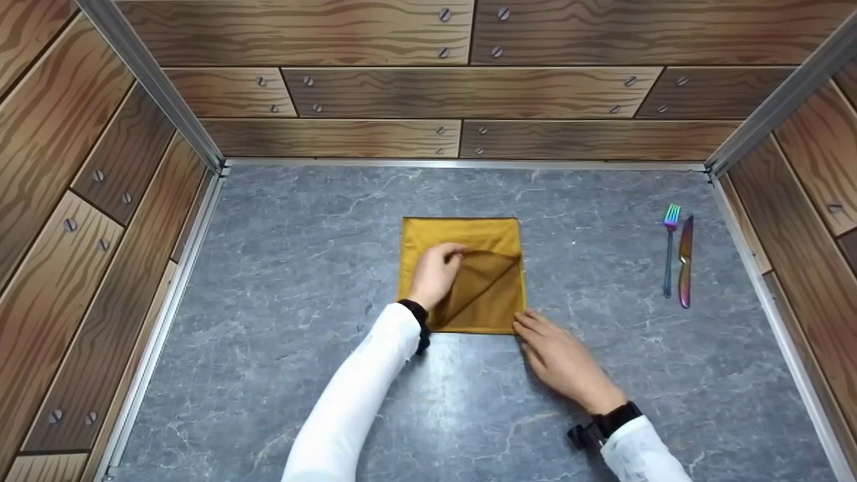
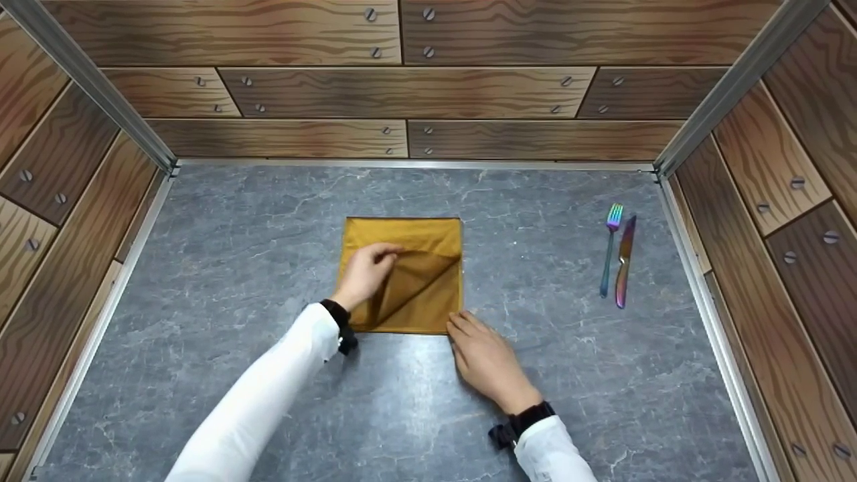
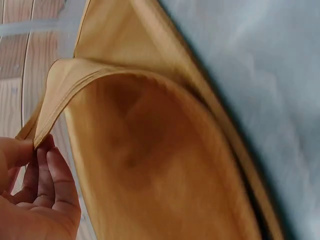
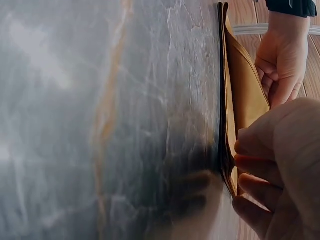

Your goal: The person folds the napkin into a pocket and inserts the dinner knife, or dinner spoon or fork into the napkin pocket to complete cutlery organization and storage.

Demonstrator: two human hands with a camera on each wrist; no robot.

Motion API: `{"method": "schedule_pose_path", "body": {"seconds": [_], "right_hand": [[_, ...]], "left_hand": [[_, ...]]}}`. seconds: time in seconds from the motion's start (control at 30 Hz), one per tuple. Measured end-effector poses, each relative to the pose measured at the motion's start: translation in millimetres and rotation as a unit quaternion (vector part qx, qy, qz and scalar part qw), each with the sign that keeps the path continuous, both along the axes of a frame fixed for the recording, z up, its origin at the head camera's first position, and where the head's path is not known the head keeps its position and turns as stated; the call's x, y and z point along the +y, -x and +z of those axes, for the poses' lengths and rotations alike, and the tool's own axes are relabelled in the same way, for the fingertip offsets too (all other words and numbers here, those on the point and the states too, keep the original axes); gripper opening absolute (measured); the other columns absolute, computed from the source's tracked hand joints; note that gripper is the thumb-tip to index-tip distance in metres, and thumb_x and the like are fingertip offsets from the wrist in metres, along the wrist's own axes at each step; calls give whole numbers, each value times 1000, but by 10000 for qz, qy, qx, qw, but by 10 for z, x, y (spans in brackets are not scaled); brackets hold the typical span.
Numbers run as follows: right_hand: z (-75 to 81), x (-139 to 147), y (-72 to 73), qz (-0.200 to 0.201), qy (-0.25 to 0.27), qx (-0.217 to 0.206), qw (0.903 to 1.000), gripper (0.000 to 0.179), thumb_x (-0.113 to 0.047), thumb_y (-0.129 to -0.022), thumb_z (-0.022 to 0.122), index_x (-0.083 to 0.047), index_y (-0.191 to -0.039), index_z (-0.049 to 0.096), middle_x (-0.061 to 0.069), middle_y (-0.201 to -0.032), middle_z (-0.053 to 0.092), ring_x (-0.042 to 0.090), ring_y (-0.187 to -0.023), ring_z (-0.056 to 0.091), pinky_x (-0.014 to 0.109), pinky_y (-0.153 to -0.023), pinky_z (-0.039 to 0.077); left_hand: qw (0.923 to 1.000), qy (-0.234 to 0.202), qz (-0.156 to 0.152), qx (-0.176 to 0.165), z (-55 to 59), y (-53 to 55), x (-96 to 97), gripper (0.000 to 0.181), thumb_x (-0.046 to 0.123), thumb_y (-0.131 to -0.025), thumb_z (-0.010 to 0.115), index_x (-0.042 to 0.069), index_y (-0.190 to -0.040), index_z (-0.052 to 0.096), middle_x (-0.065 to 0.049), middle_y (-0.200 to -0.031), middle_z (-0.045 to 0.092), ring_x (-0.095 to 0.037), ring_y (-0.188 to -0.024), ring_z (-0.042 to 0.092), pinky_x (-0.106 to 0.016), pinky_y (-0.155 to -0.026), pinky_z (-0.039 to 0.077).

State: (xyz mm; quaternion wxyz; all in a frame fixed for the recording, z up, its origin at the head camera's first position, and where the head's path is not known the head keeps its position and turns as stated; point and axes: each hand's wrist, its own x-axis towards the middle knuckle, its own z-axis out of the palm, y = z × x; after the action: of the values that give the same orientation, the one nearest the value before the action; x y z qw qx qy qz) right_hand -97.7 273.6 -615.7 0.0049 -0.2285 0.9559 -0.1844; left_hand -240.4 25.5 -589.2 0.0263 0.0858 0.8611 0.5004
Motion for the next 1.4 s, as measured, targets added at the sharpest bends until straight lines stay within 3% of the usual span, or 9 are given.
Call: {"method": "schedule_pose_path", "body": {"seconds": [0.13, 0.23, 0.37, 0.47, 0.67, 0.87, 1.1, 1.23, 1.4], "right_hand": [[-23, -20, -10, 124, 33, -12, 9999, 43, -15, -100, 65, -1, -140, 61, 12, -149, 54, 34, -142, 45, 55, -113, 38], [-33, -24, -14, 130, 52, -18, 9999, 42, -14, -100, 65, -1, -140, 61, 12, -149, 55, 34, -141, 46, 54, -113, 38], [-31, -27, -17, 117, 111, 1, 9999, 42, -14, -100, 66, 0, -140, 61, 12, -149, 55, 34, -141, 46, 54, -113, 39], [-24, -32, -22, 102, 134, -42, 9998, 42, -14, -100, 66, -1, -140, 61, 12, -149, 54, 33, -142, 45, 53, -113, 39], [-18, -31, -24, 36, 82, -154, 9998, 43, -16, -100, 65, -2, -141, 60, 10, -151, 53, 31, -143, 43, 52, -114, 38], [-19, -30, -20, 36, 75, -172, 9998, 43, -16, -100, 65, -2, -141, 61, 11, -150, 54, 31, -143, 43, 52, -114, 39], [-22, -33, -27, 39, 75, -157, 9998, 44, -17, -100, 66, -2, -141, 60, 10, -150, 53, 32, -143, 43, 52, -114, 39], [-20, -36, -28, 41, 76, -151, 9998, 44, -17, -100, 66, -2, -141, 60, 11, -151, 53, 32, -143, 43, 53, -113, 39], [-17, -36, -33, 20, 39, -181, 9998, 45, -18, -101, 65, -2, -142, 60, 10, -151, 53, 31, -144, 43, 52, -113, 39]], "left_hand": [[9992, -217, 308, -96, 35, 89, -102, 27, 2, -99, 60, 2, -125, 69, -11, -110, 73, -23, -104, 68, -33, -92, 54], [9980, -344, 534, -72, 40, 146, -168, 19, 0, -97, 62, 1, -115, 64, -12, -102, 71, -25, -96, 68, -34, -85, 55], [9978, -162, 633, 78, 18, 218, -249, 12, -2, -96, 62, 1, -103, 71, -12, -102, 72, -24, -96, 67, -33, -86, 53], [9979, -98, 640, -5, -6, 253, -304, 19, 1, -97, 62, 2, -110, 76, -11, -108, 75, -24, -101, 68, -32, -90, 53], [9969, -255, 657, -360, -53, 307, -378, 33, 5, -96, 65, -3, -128, 69, -14, -114, 73, -25, -103, 70, -32, -90, 55], [9973, -212, 670, -206, -93, 378, -453, 36, -2, -94, 65, -6, -129, 67, -19, -114, 70, -28, -101, 68, -33, -90, 55], [9973, 592, 183, 392, -123, 417, -592, 45, -6, -92, 63, -9, -137, 59, -23, -122, 64, -36, -114, 60, -42, -104, 47], [9882, 1407, -44, 601, -126, 427, -644, 49, -1, -95, 62, -6, -144, 54, -23, -138, 59, -41, -129, 50, -46, -115, 35], [9752, 2166, -162, 415, -122, 443, -676, 55, 7, -99, 57, 1, -153, 45, -18, -148, 51, -39, -134, 41, -49, -114, 32]]}}
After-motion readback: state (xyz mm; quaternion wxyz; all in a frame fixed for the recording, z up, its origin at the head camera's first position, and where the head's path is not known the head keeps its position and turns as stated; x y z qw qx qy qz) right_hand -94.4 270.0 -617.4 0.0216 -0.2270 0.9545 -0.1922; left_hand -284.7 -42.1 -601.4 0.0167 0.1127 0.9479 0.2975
